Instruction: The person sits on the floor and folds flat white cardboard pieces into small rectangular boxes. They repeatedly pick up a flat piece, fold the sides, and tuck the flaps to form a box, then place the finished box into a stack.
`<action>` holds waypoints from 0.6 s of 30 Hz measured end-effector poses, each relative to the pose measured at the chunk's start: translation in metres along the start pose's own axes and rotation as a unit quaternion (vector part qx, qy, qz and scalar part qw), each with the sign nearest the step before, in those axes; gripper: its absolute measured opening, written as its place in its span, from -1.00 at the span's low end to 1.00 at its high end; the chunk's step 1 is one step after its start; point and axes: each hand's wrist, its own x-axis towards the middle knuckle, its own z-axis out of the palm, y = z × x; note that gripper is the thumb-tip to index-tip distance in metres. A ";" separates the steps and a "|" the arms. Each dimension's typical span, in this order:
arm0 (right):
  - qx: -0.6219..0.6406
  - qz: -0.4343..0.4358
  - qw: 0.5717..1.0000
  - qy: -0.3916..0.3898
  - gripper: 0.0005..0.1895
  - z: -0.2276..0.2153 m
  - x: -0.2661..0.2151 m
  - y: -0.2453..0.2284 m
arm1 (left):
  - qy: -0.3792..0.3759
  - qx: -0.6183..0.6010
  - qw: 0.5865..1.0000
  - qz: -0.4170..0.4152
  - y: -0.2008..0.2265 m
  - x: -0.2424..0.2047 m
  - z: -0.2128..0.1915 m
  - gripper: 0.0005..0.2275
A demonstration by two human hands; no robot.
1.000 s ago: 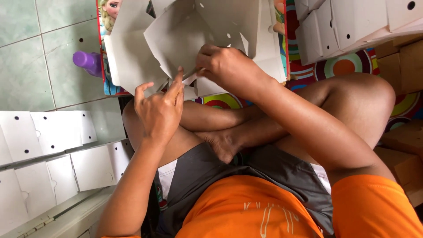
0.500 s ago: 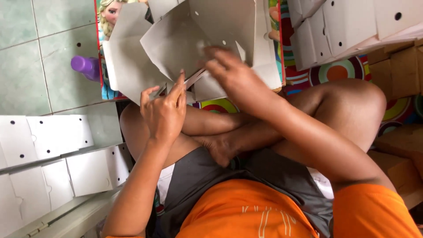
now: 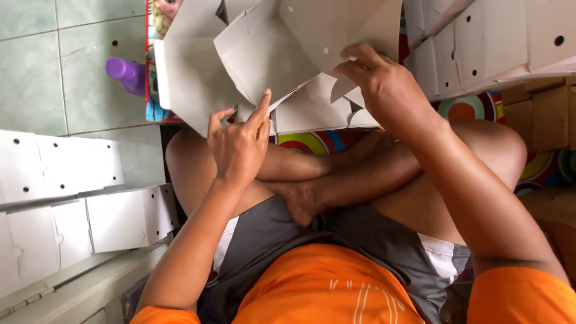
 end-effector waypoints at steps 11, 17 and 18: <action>-0.107 -0.025 0.978 0.180 -0.82 0.031 0.020 -0.019 | 0.030 -0.015 0.999 -0.008 0.007 0.001 0.013 -0.68; -0.025 -0.003 0.981 0.192 -0.89 0.031 0.019 -0.019 | 0.035 -0.046 0.998 -0.019 0.008 0.001 0.015 -0.78; -0.017 0.013 0.980 0.200 -0.88 0.032 0.018 -0.019 | 0.031 -0.061 0.997 -0.024 0.008 0.002 0.015 -0.79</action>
